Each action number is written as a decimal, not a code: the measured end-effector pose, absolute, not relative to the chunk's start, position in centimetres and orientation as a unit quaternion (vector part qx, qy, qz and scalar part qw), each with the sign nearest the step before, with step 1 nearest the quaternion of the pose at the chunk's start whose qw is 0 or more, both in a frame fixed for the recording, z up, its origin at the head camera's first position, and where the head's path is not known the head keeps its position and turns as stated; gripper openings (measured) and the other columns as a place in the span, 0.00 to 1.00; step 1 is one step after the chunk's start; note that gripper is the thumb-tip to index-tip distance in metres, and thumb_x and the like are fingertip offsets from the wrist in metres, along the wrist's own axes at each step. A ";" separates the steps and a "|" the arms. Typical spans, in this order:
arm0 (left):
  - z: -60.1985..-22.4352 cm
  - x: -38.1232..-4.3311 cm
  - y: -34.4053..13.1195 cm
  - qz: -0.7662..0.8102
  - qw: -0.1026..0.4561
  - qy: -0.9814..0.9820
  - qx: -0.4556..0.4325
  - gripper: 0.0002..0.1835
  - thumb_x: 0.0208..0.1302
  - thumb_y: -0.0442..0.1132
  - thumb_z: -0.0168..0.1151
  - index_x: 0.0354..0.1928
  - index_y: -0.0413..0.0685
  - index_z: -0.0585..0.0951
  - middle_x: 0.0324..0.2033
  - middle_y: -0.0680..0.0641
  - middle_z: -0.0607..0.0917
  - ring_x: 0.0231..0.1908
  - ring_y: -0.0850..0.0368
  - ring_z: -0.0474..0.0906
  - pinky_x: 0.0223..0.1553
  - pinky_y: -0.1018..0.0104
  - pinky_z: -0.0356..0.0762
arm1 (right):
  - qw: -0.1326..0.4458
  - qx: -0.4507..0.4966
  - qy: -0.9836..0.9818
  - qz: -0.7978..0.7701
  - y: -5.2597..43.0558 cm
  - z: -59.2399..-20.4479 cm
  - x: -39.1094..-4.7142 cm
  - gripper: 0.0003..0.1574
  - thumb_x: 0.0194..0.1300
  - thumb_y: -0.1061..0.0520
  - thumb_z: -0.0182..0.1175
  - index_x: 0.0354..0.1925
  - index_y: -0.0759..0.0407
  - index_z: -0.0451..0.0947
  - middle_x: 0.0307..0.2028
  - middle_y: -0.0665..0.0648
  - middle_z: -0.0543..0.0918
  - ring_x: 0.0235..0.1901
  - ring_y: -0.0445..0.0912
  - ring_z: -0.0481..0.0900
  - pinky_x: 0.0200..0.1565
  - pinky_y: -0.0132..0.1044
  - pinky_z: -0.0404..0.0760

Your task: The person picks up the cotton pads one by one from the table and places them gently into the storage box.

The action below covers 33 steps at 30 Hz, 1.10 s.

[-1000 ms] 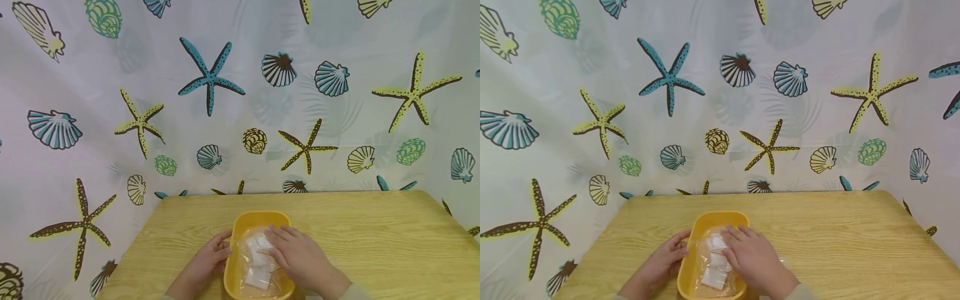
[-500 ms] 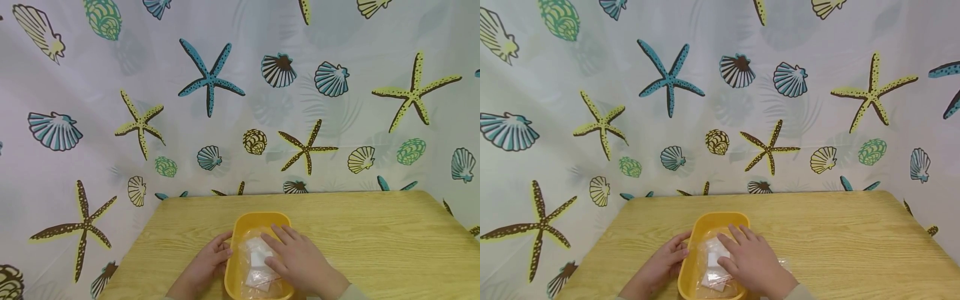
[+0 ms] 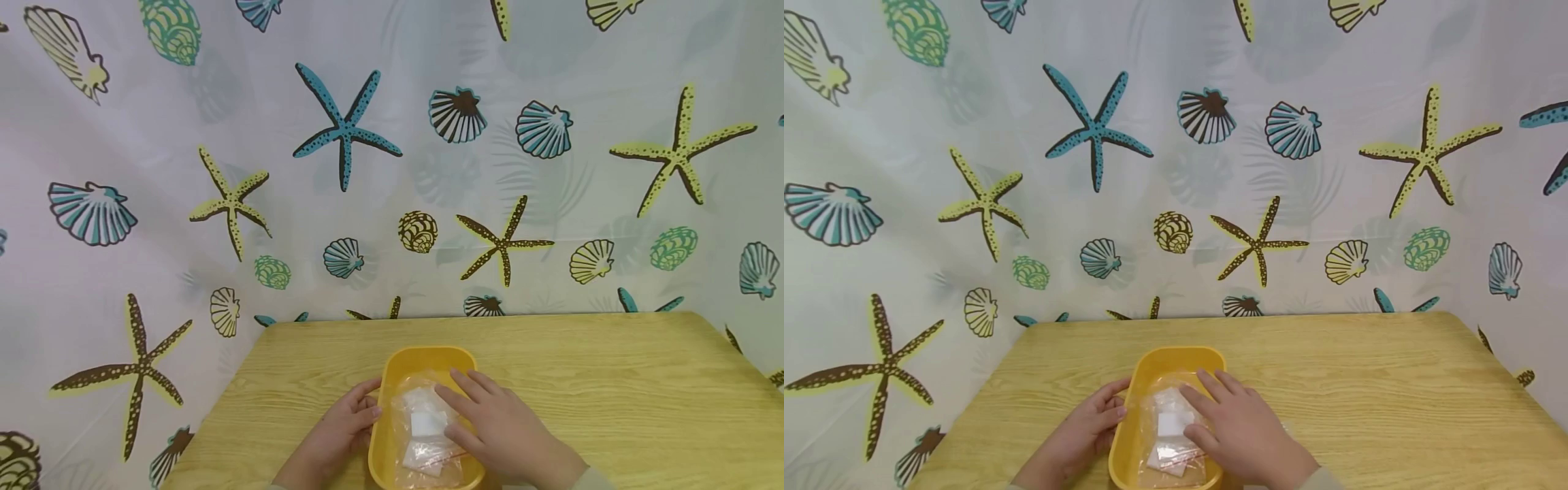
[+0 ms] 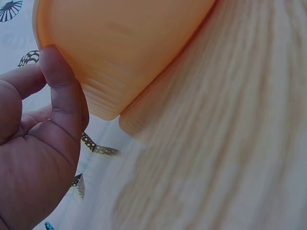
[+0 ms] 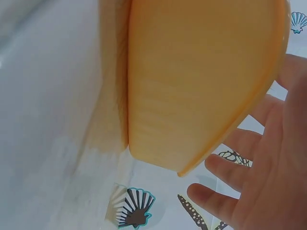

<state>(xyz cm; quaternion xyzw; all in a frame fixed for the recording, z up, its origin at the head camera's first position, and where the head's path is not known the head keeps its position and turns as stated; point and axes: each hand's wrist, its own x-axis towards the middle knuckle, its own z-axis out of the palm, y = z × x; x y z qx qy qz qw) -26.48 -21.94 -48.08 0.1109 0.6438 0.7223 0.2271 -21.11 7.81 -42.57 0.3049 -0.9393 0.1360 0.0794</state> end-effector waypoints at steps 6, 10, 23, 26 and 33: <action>-48.0 -26.4 -22.1 0.719 0.221 0.651 0.105 0.31 0.68 0.40 0.54 0.71 0.52 0.57 0.44 0.38 0.72 0.33 0.53 0.76 0.36 0.58 0.81 | 0.080 0.308 -0.937 0.143 8.3 -42.9 -21.0 0.36 0.68 0.28 0.30 0.70 0.33 0.53 0.71 0.49 0.53 0.67 0.54 0.55 0.57 0.60 0.65; -48.0 -26.3 -22.2 0.718 0.221 0.652 0.105 0.32 0.68 0.41 0.55 0.71 0.52 0.57 0.43 0.38 0.72 0.34 0.53 0.77 0.37 0.58 0.81 | 0.088 0.316 -0.934 0.140 8.7 -43.1 -21.0 0.36 0.69 0.29 0.33 0.70 0.35 0.54 0.70 0.49 0.54 0.67 0.55 0.55 0.58 0.58 0.64; -47.9 -26.3 -22.2 0.712 0.217 0.662 0.088 0.32 0.68 0.42 0.55 0.71 0.53 0.58 0.46 0.36 0.71 0.37 0.49 0.78 0.40 0.53 0.80 | 0.098 0.355 -0.920 0.135 10.4 -43.9 -20.7 0.34 0.70 0.36 0.42 0.70 0.44 0.58 0.70 0.52 0.57 0.67 0.54 0.56 0.59 0.54 0.65; -47.9 -26.3 -22.3 0.712 0.215 0.662 0.090 0.32 0.68 0.42 0.55 0.71 0.52 0.57 0.46 0.36 0.71 0.37 0.49 0.78 0.39 0.54 0.80 | 0.100 0.356 -0.920 0.125 10.8 -43.9 -20.7 0.35 0.70 0.35 0.41 0.70 0.43 0.57 0.69 0.51 0.57 0.67 0.52 0.56 0.60 0.52 0.64; -48.0 -26.4 -22.1 0.719 0.221 0.650 0.108 0.31 0.69 0.41 0.54 0.71 0.51 0.57 0.46 0.35 0.71 0.38 0.48 0.78 0.39 0.55 0.80 | 0.074 0.336 -0.931 0.124 12.3 -43.9 -20.5 0.35 0.70 0.33 0.40 0.70 0.40 0.56 0.70 0.49 0.56 0.67 0.52 0.56 0.61 0.52 0.63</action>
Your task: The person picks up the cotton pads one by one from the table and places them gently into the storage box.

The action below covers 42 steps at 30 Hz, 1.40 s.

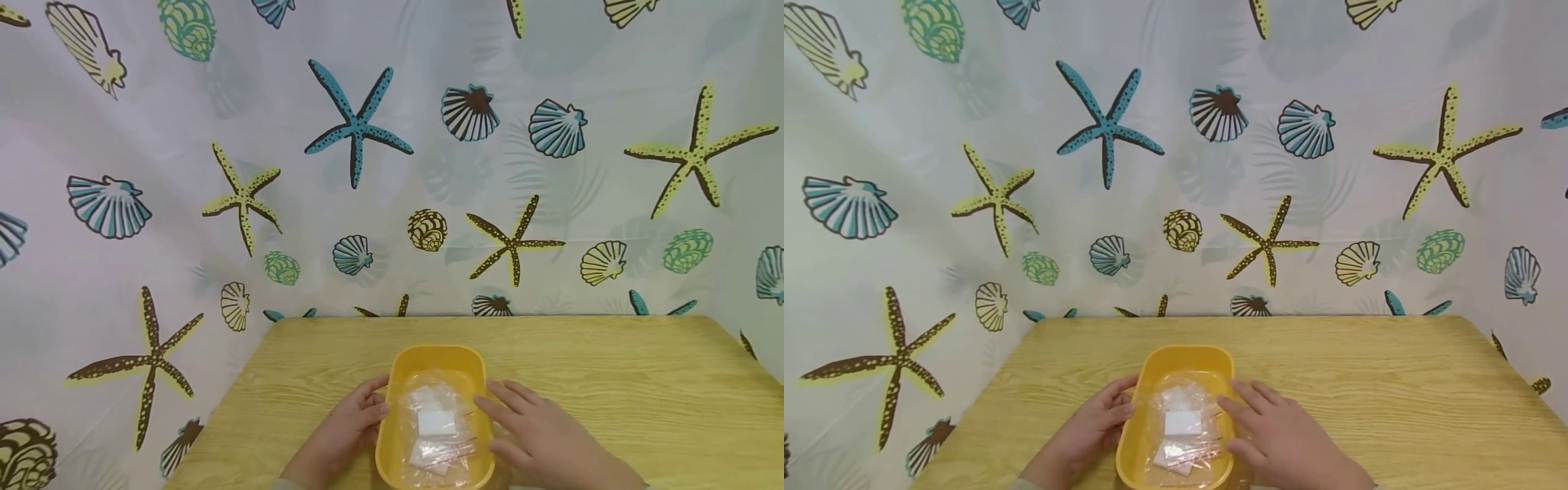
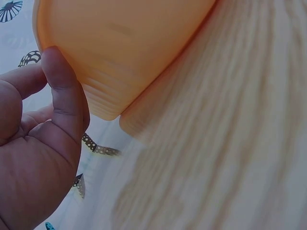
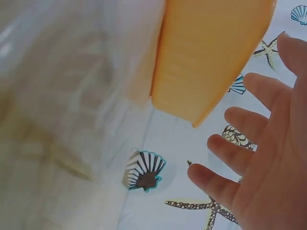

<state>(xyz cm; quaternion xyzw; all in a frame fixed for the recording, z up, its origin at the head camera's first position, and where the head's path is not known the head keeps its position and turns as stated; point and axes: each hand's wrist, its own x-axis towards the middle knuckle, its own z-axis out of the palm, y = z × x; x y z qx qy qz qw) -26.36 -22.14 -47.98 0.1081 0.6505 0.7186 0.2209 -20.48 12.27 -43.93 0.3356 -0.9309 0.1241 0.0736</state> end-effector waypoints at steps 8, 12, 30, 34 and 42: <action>-48.0 -26.5 -22.0 0.717 0.217 0.654 0.108 0.31 0.68 0.41 0.55 0.71 0.52 0.57 0.45 0.37 0.72 0.36 0.50 0.78 0.37 0.57 0.81 | 0.076 0.333 -0.932 0.118 13.9 -44.0 -20.0 0.35 0.69 0.32 0.41 0.69 0.39 0.59 0.69 0.51 0.58 0.66 0.53 0.59 0.58 0.54 0.67; -48.1 -26.6 -21.9 0.714 0.219 0.656 0.107 0.31 0.68 0.41 0.54 0.71 0.52 0.58 0.45 0.37 0.72 0.37 0.49 0.78 0.38 0.56 0.81 | 0.071 0.337 -0.934 0.097 15.0 -44.5 -19.8 0.35 0.69 0.33 0.41 0.70 0.39 0.58 0.69 0.50 0.58 0.65 0.53 0.59 0.58 0.54 0.66; -47.8 -26.3 -21.8 0.718 0.219 0.654 0.097 0.30 0.68 0.41 0.54 0.71 0.53 0.58 0.45 0.36 0.71 0.39 0.47 0.78 0.41 0.53 0.80 | -0.050 0.333 -0.939 0.068 16.9 -44.6 -18.3 0.43 0.61 0.22 0.36 0.70 0.34 0.56 0.68 0.54 0.61 0.61 0.60 0.65 0.46 0.61 0.74; -47.9 -26.4 -21.8 0.718 0.221 0.653 0.096 0.30 0.68 0.41 0.54 0.70 0.54 0.59 0.45 0.36 0.71 0.39 0.47 0.77 0.41 0.53 0.80 | -0.060 0.332 -0.940 0.053 17.1 -45.2 -18.2 0.49 0.55 0.18 0.37 0.70 0.32 0.54 0.68 0.53 0.61 0.59 0.60 0.67 0.44 0.59 0.76; -47.8 -26.3 -21.9 0.717 0.219 0.655 0.100 0.31 0.69 0.40 0.53 0.71 0.50 0.56 0.45 0.37 0.71 0.38 0.49 0.78 0.40 0.55 0.80 | -0.104 0.283 -0.952 0.058 17.0 -46.5 -17.8 0.50 0.51 0.15 0.34 0.69 0.27 0.54 0.68 0.52 0.61 0.59 0.59 0.67 0.44 0.66 0.72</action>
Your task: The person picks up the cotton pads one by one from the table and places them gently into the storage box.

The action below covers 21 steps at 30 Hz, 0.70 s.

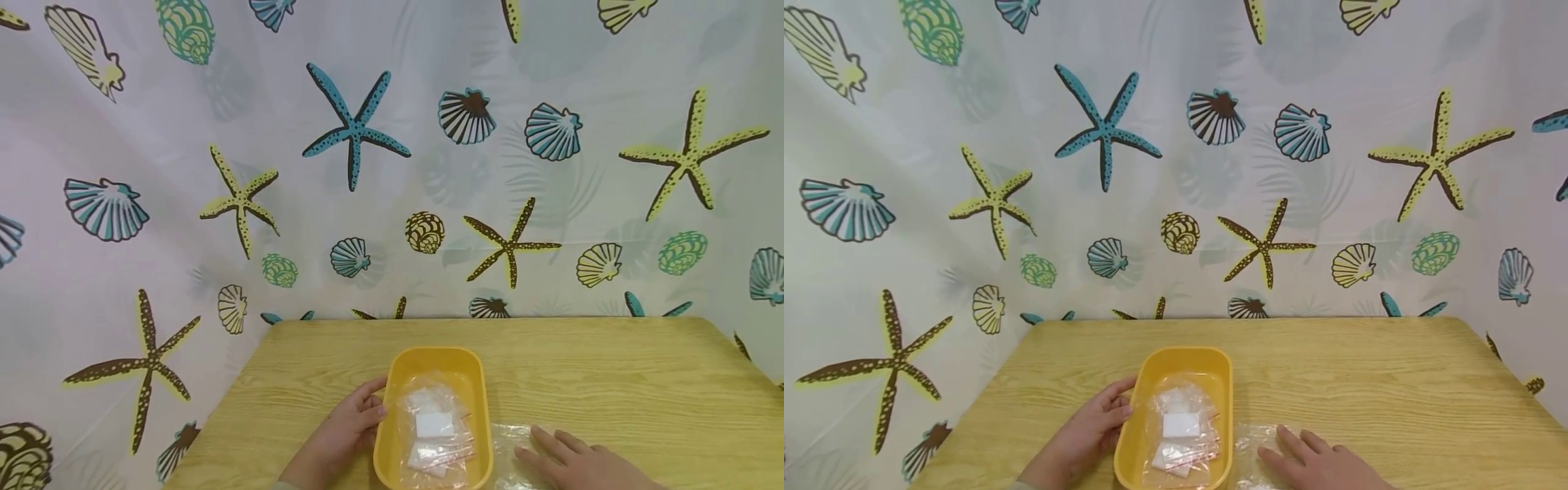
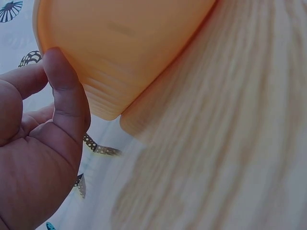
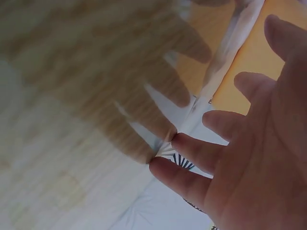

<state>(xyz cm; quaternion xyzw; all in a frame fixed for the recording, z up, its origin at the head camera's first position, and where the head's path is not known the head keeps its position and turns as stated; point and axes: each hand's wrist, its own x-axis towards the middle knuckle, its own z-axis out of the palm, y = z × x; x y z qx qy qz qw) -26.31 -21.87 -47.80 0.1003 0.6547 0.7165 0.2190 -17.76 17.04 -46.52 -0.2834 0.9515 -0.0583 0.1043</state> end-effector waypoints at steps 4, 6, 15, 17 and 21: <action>-47.7 -26.3 -21.9 0.715 0.221 0.655 0.101 0.32 0.69 0.40 0.53 0.71 0.50 0.56 0.45 0.37 0.71 0.38 0.49 0.77 0.40 0.55 0.80 | 0.105 -0.275 0.954 -0.053 16.9 -46.8 -17.8 0.50 0.50 0.14 0.34 0.68 0.27 0.55 0.68 0.52 0.61 0.60 0.59 0.66 0.44 0.67 0.71; -47.7 -26.3 -21.9 0.716 0.222 0.654 0.103 0.32 0.69 0.40 0.53 0.71 0.50 0.56 0.45 0.37 0.71 0.38 0.49 0.77 0.40 0.55 0.80 | 0.108 -0.271 0.955 -0.051 16.8 -46.9 -18.0 0.50 0.49 0.13 0.34 0.68 0.26 0.55 0.68 0.52 0.61 0.60 0.60 0.65 0.44 0.68 0.70; -47.6 -26.3 -21.9 0.714 0.222 0.656 0.104 0.32 0.69 0.41 0.54 0.71 0.51 0.56 0.45 0.36 0.71 0.37 0.49 0.77 0.39 0.55 0.80 | 0.130 -0.268 0.953 -0.052 16.7 -47.0 -18.3 0.50 0.48 0.13 0.33 0.67 0.25 0.56 0.67 0.53 0.62 0.60 0.64 0.63 0.42 0.69 0.70; -47.6 -26.3 -21.9 0.714 0.222 0.656 0.102 0.31 0.69 0.41 0.54 0.71 0.51 0.56 0.45 0.36 0.71 0.37 0.49 0.77 0.39 0.55 0.80 | 0.128 -0.269 0.953 -0.050 16.7 -47.0 -18.3 0.50 0.48 0.13 0.33 0.67 0.25 0.56 0.67 0.53 0.62 0.60 0.64 0.64 0.42 0.68 0.71; -47.5 -26.2 -21.8 0.714 0.223 0.657 0.097 0.31 0.69 0.41 0.54 0.71 0.52 0.57 0.45 0.36 0.71 0.37 0.49 0.77 0.40 0.55 0.80 | 0.125 -0.266 0.954 -0.050 16.6 -46.9 -18.3 0.50 0.48 0.13 0.34 0.67 0.26 0.57 0.68 0.56 0.61 0.60 0.63 0.64 0.42 0.67 0.71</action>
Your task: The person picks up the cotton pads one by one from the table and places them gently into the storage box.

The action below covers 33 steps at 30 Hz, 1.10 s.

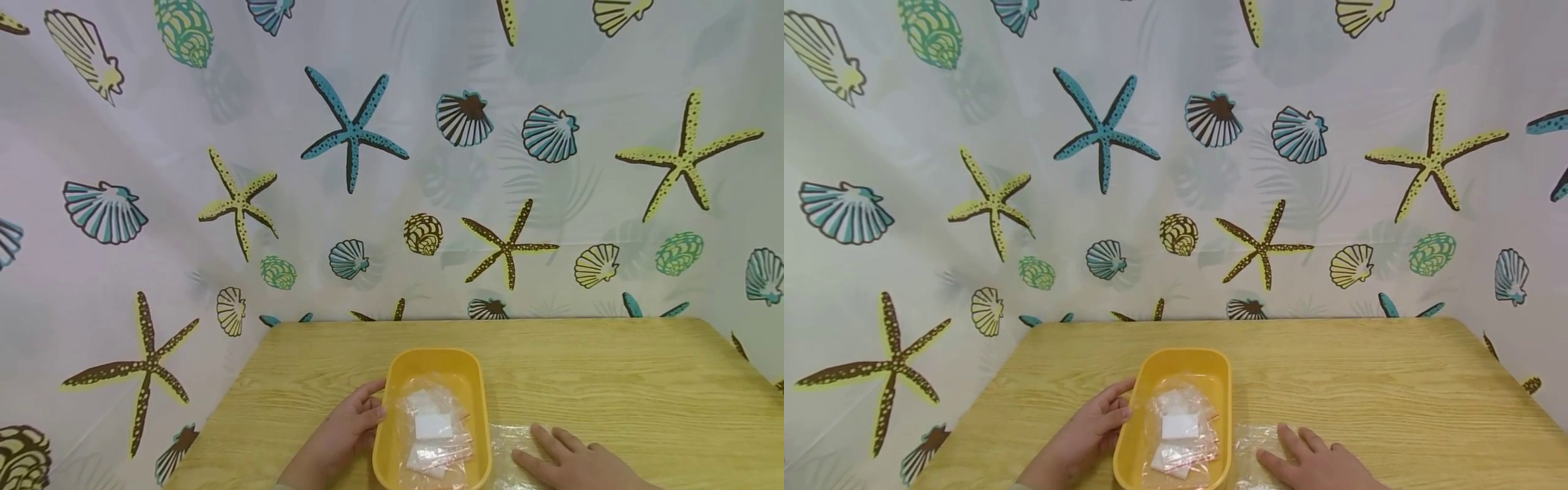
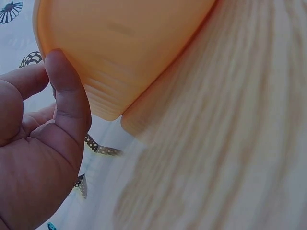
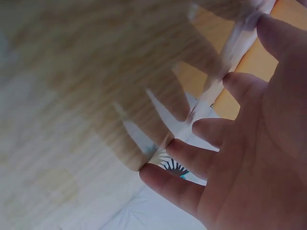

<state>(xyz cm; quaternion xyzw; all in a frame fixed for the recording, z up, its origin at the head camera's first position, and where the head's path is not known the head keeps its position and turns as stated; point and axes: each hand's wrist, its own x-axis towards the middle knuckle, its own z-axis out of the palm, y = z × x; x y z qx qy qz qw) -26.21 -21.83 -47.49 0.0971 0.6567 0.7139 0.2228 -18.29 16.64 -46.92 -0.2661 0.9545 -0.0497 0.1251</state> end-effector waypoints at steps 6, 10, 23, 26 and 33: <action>-47.3 -26.0 -21.8 0.716 0.222 0.655 0.094 0.31 0.68 0.40 0.54 0.71 0.52 0.57 0.45 0.37 0.71 0.37 0.49 0.77 0.40 0.55 0.80 | 0.129 -0.262 0.955 -0.055 16.8 -47.1 -18.3 0.50 0.48 0.13 0.35 0.67 0.24 0.56 0.68 0.58 0.61 0.61 0.62 0.63 0.44 0.68 0.70; -47.4 -26.2 -21.8 0.716 0.222 0.655 0.094 0.31 0.68 0.41 0.54 0.71 0.52 0.58 0.44 0.37 0.71 0.38 0.49 0.77 0.40 0.54 0.80 | 0.115 -0.279 0.952 -0.044 17.1 -47.1 -18.4 0.50 0.50 0.14 0.33 0.68 0.26 0.55 0.68 0.56 0.61 0.61 0.63 0.63 0.42 0.67 0.71; -47.5 -26.4 -21.6 0.717 0.223 0.653 0.098 0.31 0.68 0.41 0.54 0.71 0.52 0.58 0.45 0.37 0.71 0.39 0.48 0.77 0.42 0.53 0.79 | 0.093 -0.311 0.945 -0.033 17.6 -47.6 -18.4 0.50 0.55 0.17 0.32 0.71 0.32 0.52 0.69 0.55 0.59 0.61 0.65 0.62 0.40 0.66 0.73; -47.6 -26.4 -21.6 0.717 0.227 0.652 0.094 0.31 0.68 0.42 0.54 0.71 0.53 0.58 0.46 0.37 0.71 0.40 0.48 0.77 0.42 0.53 0.79 | 0.092 -0.308 0.946 -0.031 17.5 -47.7 -18.3 0.51 0.54 0.16 0.31 0.71 0.33 0.51 0.69 0.54 0.59 0.61 0.66 0.62 0.39 0.66 0.73; -47.5 -26.2 -21.7 0.719 0.232 0.648 0.099 0.32 0.68 0.42 0.54 0.71 0.51 0.56 0.46 0.37 0.71 0.42 0.46 0.77 0.43 0.52 0.79 | 0.104 -0.291 0.951 -0.027 17.0 -48.0 -18.3 0.52 0.52 0.14 0.30 0.71 0.30 0.50 0.70 0.52 0.58 0.61 0.65 0.62 0.40 0.68 0.71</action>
